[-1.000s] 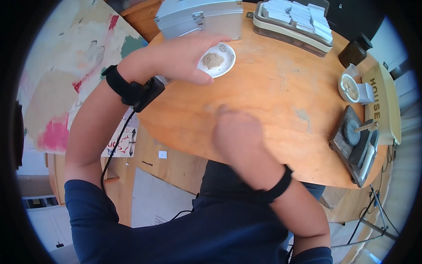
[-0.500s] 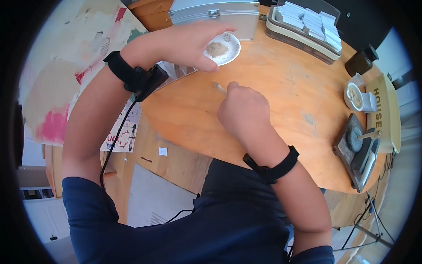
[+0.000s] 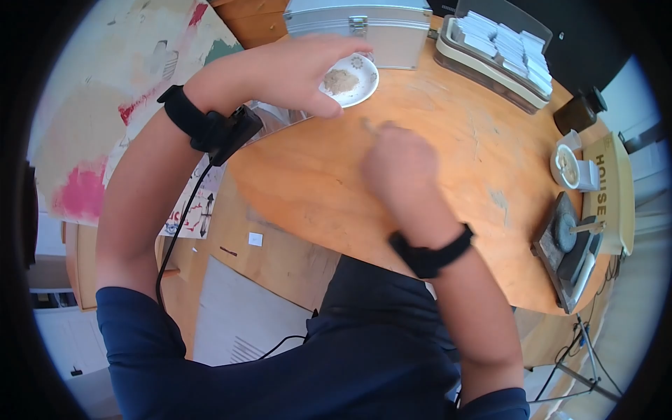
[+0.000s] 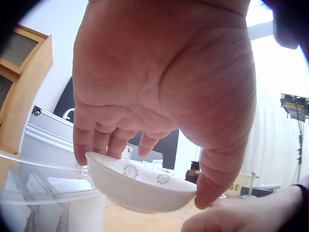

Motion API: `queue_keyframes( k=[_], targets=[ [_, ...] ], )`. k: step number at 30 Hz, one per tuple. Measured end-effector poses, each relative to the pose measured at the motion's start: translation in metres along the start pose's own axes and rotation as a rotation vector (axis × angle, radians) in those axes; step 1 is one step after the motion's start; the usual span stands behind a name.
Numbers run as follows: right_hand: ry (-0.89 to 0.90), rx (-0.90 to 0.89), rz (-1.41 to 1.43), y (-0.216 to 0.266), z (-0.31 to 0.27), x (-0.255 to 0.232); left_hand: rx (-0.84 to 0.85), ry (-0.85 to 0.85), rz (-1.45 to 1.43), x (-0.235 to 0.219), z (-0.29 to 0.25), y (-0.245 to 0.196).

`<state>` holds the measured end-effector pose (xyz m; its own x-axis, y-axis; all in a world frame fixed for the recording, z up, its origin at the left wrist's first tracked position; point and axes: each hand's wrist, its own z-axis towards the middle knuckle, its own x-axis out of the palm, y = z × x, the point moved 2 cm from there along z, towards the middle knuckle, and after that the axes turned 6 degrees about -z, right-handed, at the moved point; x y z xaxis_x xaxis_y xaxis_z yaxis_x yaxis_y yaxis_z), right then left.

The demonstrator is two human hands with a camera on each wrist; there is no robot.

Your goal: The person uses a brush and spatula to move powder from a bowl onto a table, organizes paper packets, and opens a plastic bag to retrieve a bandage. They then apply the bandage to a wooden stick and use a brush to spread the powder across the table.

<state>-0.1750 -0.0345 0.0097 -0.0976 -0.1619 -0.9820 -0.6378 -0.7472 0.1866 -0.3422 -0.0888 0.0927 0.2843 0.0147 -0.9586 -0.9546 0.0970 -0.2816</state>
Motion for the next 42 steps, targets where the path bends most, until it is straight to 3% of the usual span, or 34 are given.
queue_keyframes(
  k=[2, 4, 6, 8, 11, 13, 15, 18, 22, 25, 29, 33, 35, 39, 41, 42],
  targets=[
    [-0.004, 0.063, -0.032, -0.013, 0.000, -0.002, -0.047, 0.023, 0.003, -0.001, -0.001, 0.001],
    [-0.030, -0.065, 0.045, -0.004, -0.009, 0.003, -0.028, 0.010, -0.012, 0.002, 0.000, 0.006],
    [0.065, -0.241, 0.014, 0.038, -0.022, 0.011, -0.005, 0.005, -0.021, 0.001, 0.001, 0.008],
    [-0.030, -0.452, 0.254, 0.068, -0.027, 0.030, 0.003, -0.006, -0.035, 0.000, 0.000, 0.005],
    [0.112, -0.342, 0.102, 0.068, -0.012, 0.030, 0.023, -0.020, -0.013, 0.001, -0.003, 0.006],
    [-0.020, -0.084, 0.044, 0.027, -0.001, 0.020, 0.021, -0.015, -0.029, 0.000, -0.008, 0.005],
    [0.011, 0.144, -0.051, -0.016, 0.004, -0.002, 0.014, -0.016, -0.045, -0.004, -0.013, 0.004],
    [-0.063, 0.073, -0.035, -0.042, -0.008, -0.003, -0.039, 0.038, -0.043, -0.003, -0.010, 0.004],
    [0.004, -0.307, 0.139, 0.031, -0.045, 0.018, 0.003, 0.008, -0.038, -0.001, -0.009, 0.009],
    [0.063, -0.381, 0.146, 0.052, -0.053, 0.025, -0.002, 0.011, -0.042, -0.002, -0.012, 0.006],
    [-0.063, 0.054, -0.025, -0.022, -0.027, 0.011, -0.022, -0.012, -0.032, 0.000, -0.024, 0.004],
    [-0.162, -0.018, -0.003, -0.041, -0.049, 0.007, -0.093, 0.050, -0.051, -0.001, -0.021, 0.000],
    [-0.057, -0.345, 0.155, -0.010, -0.071, 0.013, -0.077, 0.056, -0.050, 0.001, -0.020, 0.000],
    [-0.060, -0.312, 0.115, -0.021, -0.067, 0.019, -0.080, 0.049, -0.075, 0.002, -0.021, -0.005],
    [-0.240, 0.003, -0.019, -0.061, -0.047, 0.016, -0.039, 0.040, -0.096, 0.001, -0.022, -0.004],
    [-0.242, 0.001, -0.022, -0.062, -0.049, 0.013, -0.038, 0.036, -0.096, -0.001, -0.022, -0.006]
  ],
)
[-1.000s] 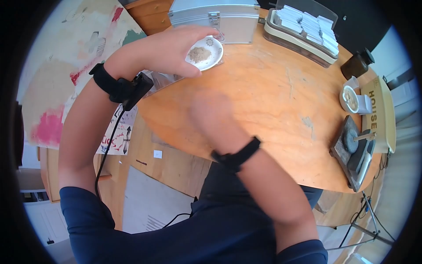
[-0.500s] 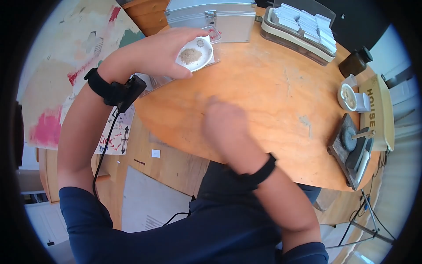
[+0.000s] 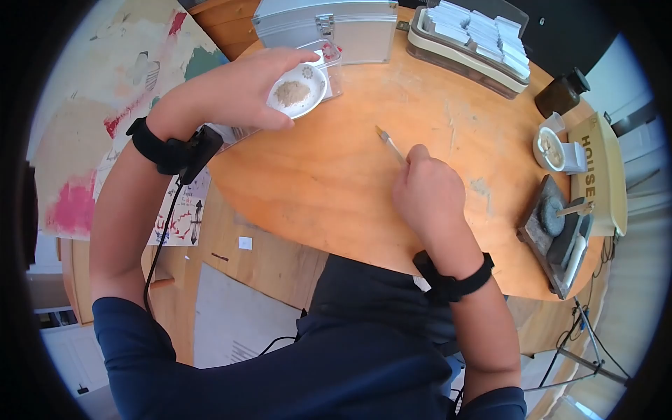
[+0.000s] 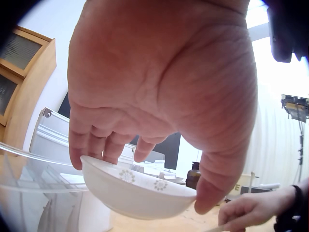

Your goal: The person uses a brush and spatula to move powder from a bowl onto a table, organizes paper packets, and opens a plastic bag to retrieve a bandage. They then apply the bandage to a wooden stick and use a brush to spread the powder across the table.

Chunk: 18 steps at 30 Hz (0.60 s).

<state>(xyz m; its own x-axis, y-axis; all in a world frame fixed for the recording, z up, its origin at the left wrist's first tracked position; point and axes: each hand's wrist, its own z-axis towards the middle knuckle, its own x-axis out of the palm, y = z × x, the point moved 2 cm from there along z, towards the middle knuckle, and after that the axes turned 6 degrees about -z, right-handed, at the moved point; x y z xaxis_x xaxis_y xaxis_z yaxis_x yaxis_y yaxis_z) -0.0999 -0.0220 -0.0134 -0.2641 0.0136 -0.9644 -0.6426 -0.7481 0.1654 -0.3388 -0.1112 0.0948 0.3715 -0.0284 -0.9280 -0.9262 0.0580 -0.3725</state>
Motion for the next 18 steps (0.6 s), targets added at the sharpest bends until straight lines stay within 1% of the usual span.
queue_keyframes(
  k=[2, 3, 5, 6, 8, 9, 11, 12, 14, 15, 17, 18],
  targets=[
    [0.030, -0.076, 0.113, 0.000, -0.009, -0.009, -0.031, 0.043, 0.012, -0.002, 0.003, -0.006],
    [0.055, -0.159, 0.191, 0.013, -0.022, -0.010, -0.014, 0.041, 0.011, 0.000, 0.004, -0.006],
    [0.208, -0.324, 0.276, 0.035, -0.039, -0.012, -0.034, -0.006, 0.011, 0.003, 0.006, -0.001],
    [0.206, -0.321, 0.275, 0.029, -0.037, -0.009, -0.029, -0.006, 0.012, 0.003, 0.007, -0.002],
    [0.118, -0.107, 0.073, 0.009, -0.030, 0.003, -0.049, 0.000, -0.004, 0.004, 0.005, -0.002],
    [0.124, -0.108, 0.080, -0.004, -0.024, 0.000, -0.056, 0.007, -0.005, 0.005, 0.003, -0.002],
    [0.025, 0.068, 0.121, -0.031, -0.010, -0.016, -0.044, -0.002, 0.005, 0.003, 0.004, -0.002],
    [0.022, 0.068, 0.122, -0.027, -0.012, -0.021, -0.043, -0.003, 0.008, 0.004, 0.005, -0.002],
    [0.041, -0.155, 0.266, -0.002, -0.025, -0.026, -0.007, -0.014, 0.014, 0.007, 0.007, 0.000],
    [0.132, -0.260, 0.323, 0.009, -0.031, -0.023, -0.002, -0.014, 0.019, 0.006, 0.009, 0.000],
    [0.269, -0.299, 0.386, 0.024, -0.035, -0.022, -0.027, 0.002, 0.009, 0.008, 0.008, -0.001],
    [0.271, -0.299, 0.389, 0.018, -0.030, -0.018, -0.029, 0.004, 0.010, 0.008, 0.008, -0.001]
  ],
)
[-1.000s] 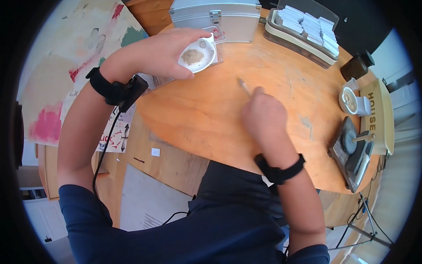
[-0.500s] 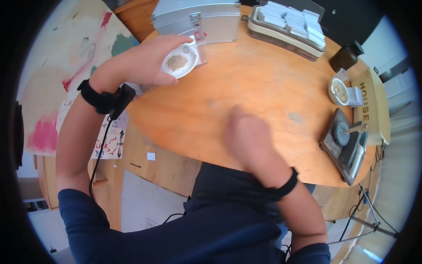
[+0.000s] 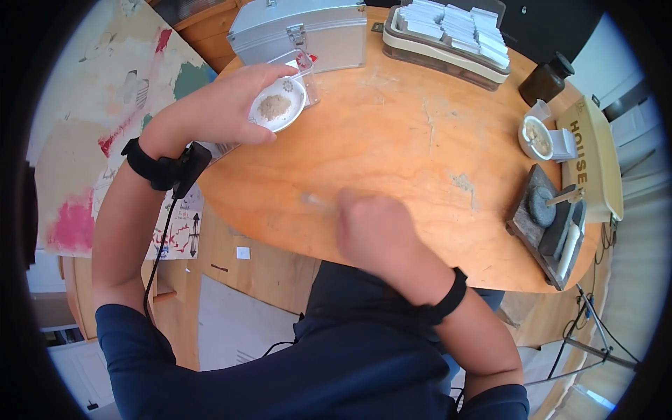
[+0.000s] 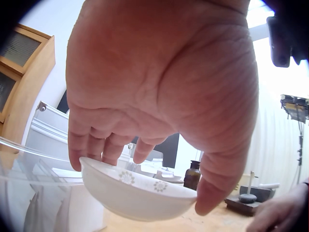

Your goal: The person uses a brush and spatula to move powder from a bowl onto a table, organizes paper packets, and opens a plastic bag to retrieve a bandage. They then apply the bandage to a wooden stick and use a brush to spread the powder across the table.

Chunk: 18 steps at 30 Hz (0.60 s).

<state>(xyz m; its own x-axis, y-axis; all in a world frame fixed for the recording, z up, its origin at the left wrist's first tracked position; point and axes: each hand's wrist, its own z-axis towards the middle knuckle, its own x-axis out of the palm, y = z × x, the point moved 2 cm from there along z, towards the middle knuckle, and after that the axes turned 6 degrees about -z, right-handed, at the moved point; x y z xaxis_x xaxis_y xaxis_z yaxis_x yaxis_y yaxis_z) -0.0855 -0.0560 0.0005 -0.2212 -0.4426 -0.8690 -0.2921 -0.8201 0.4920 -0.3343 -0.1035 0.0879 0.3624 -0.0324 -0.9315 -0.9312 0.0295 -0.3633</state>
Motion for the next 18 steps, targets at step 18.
queue_keyframes(
  k=[18],
  targets=[
    [-0.274, 0.316, -0.239, -0.076, -0.001, -0.032, 0.083, 0.027, -0.015, 0.026, -0.017, -0.027]
  ],
)
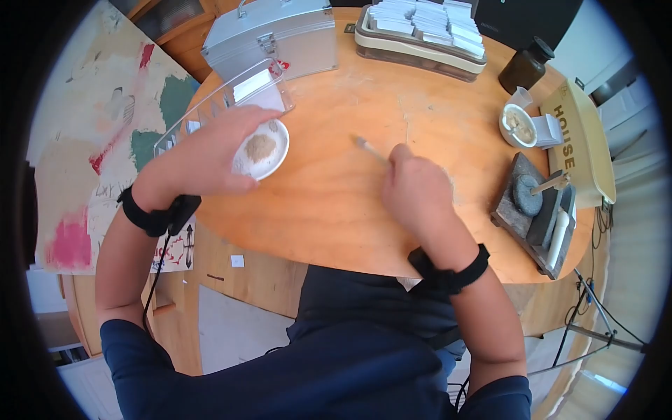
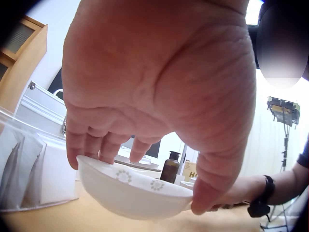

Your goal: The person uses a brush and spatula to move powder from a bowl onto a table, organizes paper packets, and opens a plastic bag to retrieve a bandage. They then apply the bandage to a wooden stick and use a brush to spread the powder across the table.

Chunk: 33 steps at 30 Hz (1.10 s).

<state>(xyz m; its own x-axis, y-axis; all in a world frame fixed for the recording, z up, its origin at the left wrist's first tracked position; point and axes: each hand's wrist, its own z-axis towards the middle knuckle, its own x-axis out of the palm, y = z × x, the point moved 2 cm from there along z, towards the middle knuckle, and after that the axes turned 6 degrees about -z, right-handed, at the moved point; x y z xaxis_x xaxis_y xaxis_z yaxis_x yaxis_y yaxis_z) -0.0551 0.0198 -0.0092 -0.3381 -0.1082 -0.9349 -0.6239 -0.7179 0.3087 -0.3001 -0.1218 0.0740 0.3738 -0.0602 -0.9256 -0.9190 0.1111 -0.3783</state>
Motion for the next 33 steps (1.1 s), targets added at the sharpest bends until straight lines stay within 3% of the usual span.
queue_keyframes(
  k=[1, 3, 4, 6, 7, 9, 13, 15, 16, 17, 20, 24, 26, 29, 30, 33],
  targets=[
    [-0.005, 0.003, 0.000, 0.005, -0.005, -0.002, -0.018, 0.033, -0.035, 0.002, -0.001, -0.003],
    [0.109, -0.221, 0.169, 0.033, -0.024, 0.000, -0.030, 0.073, -0.065, 0.008, -0.001, -0.008],
    [0.104, -0.214, 0.172, 0.040, -0.026, 0.002, -0.048, 0.064, -0.073, 0.010, -0.003, -0.008],
    [0.273, -0.295, 0.094, 0.049, -0.030, 0.009, -0.066, 0.064, -0.080, 0.011, -0.003, -0.009],
    [0.275, -0.289, 0.101, 0.043, -0.024, 0.011, -0.099, 0.078, -0.106, 0.011, -0.004, -0.010],
    [0.114, 0.049, -0.126, 0.016, -0.002, 0.010, -0.134, 0.096, -0.131, 0.012, -0.008, -0.010],
    [-0.013, -0.001, -0.031, -0.005, -0.005, -0.012, -0.119, 0.060, -0.164, 0.023, -0.012, -0.008],
    [0.135, -0.255, 0.145, 0.011, -0.027, -0.022, -0.104, 0.055, -0.178, 0.027, -0.010, -0.010],
    [0.187, -0.294, 0.206, 0.016, -0.033, -0.025, -0.107, 0.060, -0.178, 0.028, -0.008, -0.012],
    [0.189, -0.290, 0.204, 0.012, -0.032, -0.023, -0.111, 0.068, -0.177, 0.030, -0.007, -0.013],
    [-0.011, 0.004, -0.073, -0.014, -0.013, -0.015, -0.076, 0.053, -0.168, 0.035, -0.001, -0.015],
    [-0.066, -0.008, 0.041, -0.017, -0.014, -0.021, -0.095, 0.054, -0.161, 0.035, 0.002, -0.016],
    [0.147, -0.239, 0.168, 0.007, -0.031, -0.023, -0.127, 0.046, -0.181, 0.032, 0.003, -0.016],
    [0.190, -0.246, 0.066, 0.008, -0.030, -0.011, -0.114, 0.017, -0.167, 0.032, 0.003, -0.013],
    [0.126, -0.092, -0.019, -0.002, -0.021, -0.008, -0.118, 0.022, -0.166, 0.032, 0.003, -0.013],
    [0.005, 0.054, 0.046, -0.024, -0.005, -0.014, -0.115, 0.015, -0.151, 0.031, 0.003, -0.014]
  ],
)
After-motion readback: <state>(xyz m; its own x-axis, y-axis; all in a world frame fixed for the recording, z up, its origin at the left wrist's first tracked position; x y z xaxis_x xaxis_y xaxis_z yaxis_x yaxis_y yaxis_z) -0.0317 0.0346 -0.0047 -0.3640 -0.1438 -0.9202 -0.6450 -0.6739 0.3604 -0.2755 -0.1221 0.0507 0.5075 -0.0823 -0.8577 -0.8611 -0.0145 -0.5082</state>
